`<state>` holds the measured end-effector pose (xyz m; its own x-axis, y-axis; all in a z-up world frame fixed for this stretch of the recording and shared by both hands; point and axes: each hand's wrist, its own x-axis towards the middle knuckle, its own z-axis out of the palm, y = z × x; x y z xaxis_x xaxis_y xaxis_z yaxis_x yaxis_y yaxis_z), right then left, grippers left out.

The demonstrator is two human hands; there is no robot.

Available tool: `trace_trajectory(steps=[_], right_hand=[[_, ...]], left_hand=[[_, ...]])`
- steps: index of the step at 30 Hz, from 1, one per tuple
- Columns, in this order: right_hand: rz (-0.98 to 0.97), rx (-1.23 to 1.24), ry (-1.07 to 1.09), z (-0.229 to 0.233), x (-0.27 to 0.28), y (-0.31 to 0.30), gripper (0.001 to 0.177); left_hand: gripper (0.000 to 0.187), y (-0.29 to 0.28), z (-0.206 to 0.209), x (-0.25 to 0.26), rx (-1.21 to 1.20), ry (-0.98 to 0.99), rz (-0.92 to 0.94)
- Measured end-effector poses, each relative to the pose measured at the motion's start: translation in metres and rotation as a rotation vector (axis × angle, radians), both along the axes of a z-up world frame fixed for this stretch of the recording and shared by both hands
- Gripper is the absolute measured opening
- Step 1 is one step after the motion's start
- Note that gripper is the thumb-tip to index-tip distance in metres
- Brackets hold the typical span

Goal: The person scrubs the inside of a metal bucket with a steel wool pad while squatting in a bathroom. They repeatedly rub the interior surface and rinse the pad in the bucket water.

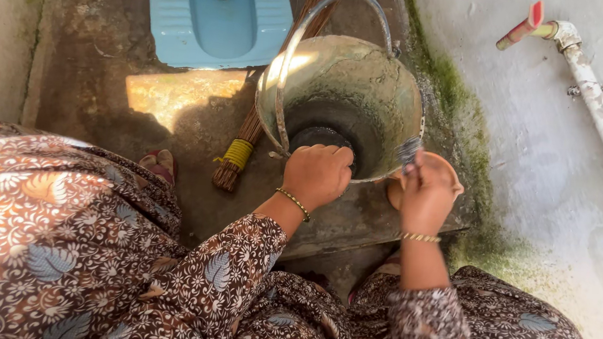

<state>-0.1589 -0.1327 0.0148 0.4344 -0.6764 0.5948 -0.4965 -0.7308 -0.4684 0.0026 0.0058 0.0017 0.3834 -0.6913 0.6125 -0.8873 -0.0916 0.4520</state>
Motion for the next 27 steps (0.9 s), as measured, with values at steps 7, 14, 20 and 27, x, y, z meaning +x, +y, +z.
trace_trajectory(steps=[7, 14, 20, 27], right_hand=[[-0.011, -0.228, 0.023, -0.012, -0.003, -0.021, 0.034], [0.066, 0.157, -0.073, 0.001, 0.000, -0.018, 0.026], [0.062, 0.182, 0.017, 0.001, 0.007, 0.032, 0.021], [0.100, -0.057, 0.020, 0.001, 0.008, 0.006, 0.017]], left_hand=[[0.022, -0.004, 0.017, -0.015, 0.089, -0.015, -0.025], [0.031, -0.011, 0.003, -0.026, 0.130, -0.004, -0.211], [0.052, 0.010, 0.026, 0.017, 0.493, 0.205, -0.059], [0.043, -0.014, 0.037, -0.020, 0.144, 0.054, -0.155]])
